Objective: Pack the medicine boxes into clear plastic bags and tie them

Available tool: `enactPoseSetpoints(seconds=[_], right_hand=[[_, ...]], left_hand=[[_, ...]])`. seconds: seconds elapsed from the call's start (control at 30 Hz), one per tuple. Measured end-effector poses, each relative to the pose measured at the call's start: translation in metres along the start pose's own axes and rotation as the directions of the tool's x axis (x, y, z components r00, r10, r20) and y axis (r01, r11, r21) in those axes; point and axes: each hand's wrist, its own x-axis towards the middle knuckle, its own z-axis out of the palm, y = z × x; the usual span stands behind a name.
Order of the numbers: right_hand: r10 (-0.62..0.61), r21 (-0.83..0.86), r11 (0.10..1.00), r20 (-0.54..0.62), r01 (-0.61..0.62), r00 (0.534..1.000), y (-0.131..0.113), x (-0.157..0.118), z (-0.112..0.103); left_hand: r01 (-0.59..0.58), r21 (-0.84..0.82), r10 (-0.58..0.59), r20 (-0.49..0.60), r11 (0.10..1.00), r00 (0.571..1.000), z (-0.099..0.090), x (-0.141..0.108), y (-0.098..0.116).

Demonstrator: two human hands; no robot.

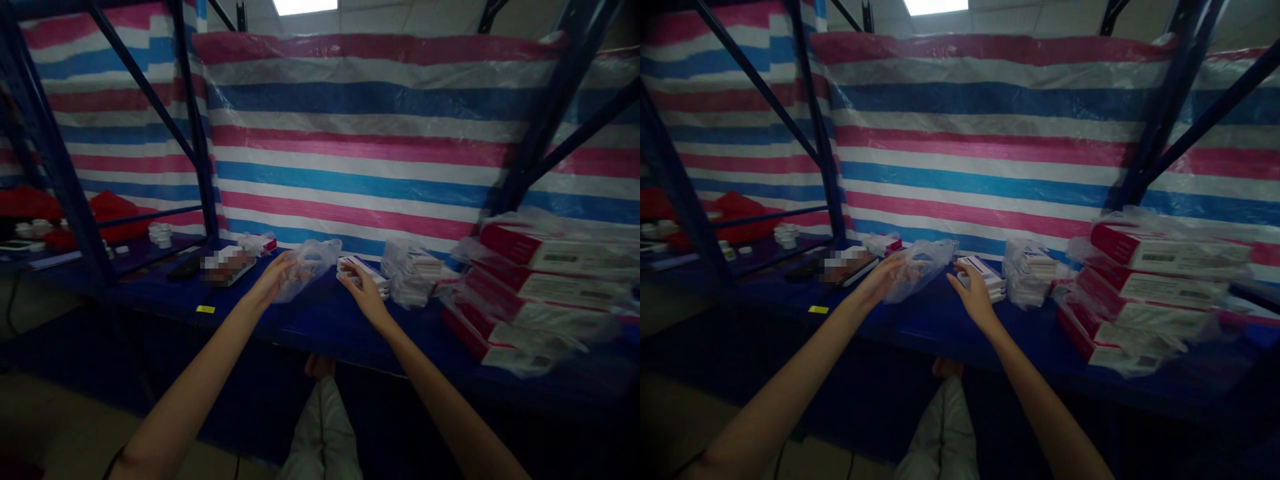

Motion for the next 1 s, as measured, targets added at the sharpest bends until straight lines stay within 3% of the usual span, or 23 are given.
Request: enactPoseSetpoints(seconds=[0.07, 0.17, 0.27, 0.33, 0.4, 0.6, 0.73, 0.8, 0.87, 1.0], right_hand=[[0.023, 0.168, 0.985, 0.026, -0.027, 0.999, -0.015, -0.01, 0.008], [-0.019, 0.247, 0.969, 0.01, 0.016, 1.0, -0.035, -0.021, 0.017], [-0.065, 0.215, 0.974, -0.004, 0.064, 0.998, -0.044, -0.027, 0.021], [-0.079, 0.182, 0.98, -0.017, 0.081, 0.997, -0.044, -0.03, 0.021], [-0.098, 0.156, 0.983, -0.018, 0.1, 0.995, -0.042, -0.031, 0.019], [-0.09, 0.127, 0.99, 0.183, 0.067, 0.979, -0.039, -0.034, 0.01], [-0.014, 0.077, 0.997, 0.237, -0.005, 0.972, -0.038, -0.039, 0.007], [0.0, 0.091, 0.996, 0.234, -0.022, 0.972, -0.037, -0.041, 0.008], [0.006, 0.167, 0.985, 0.237, -0.047, 0.971, -0.037, -0.044, 0.009], [0.054, 0.319, 0.944, 0.109, -0.086, 0.993, -0.045, -0.053, 0.017]], left_hand=[[0.018, -0.062, -0.016, 0.032, 0.998, 0.999, 0.001, -0.013, 0.006], [0.096, -0.045, -0.09, 0.118, 0.994, 0.989, 0.004, -0.024, 0.004], [0.122, -0.017, -0.12, 0.094, 0.992, 0.988, 0.005, -0.025, -0.001], [0.028, 0.05, -0.028, -0.002, 0.998, 1.0, 0.005, -0.023, -0.002], [-0.049, 0.142, 0.054, -0.029, 0.989, 0.998, 0.006, -0.022, -0.001], [0.097, 0.133, -0.113, 0.123, 0.986, 0.986, 0.021, -0.027, 0.003], [-0.062, 0.288, 0.013, 0.168, 0.956, 0.986, 0.039, -0.031, -0.002], [-0.144, 0.384, 0.097, 0.139, 0.912, 0.985, 0.044, -0.03, -0.007], [-0.138, 0.358, 0.132, 0.041, 0.923, 0.99, 0.045, -0.028, -0.012], [-0.025, 0.014, 0.027, -0.17, 1.0, 0.985, 0.047, -0.027, -0.011]])
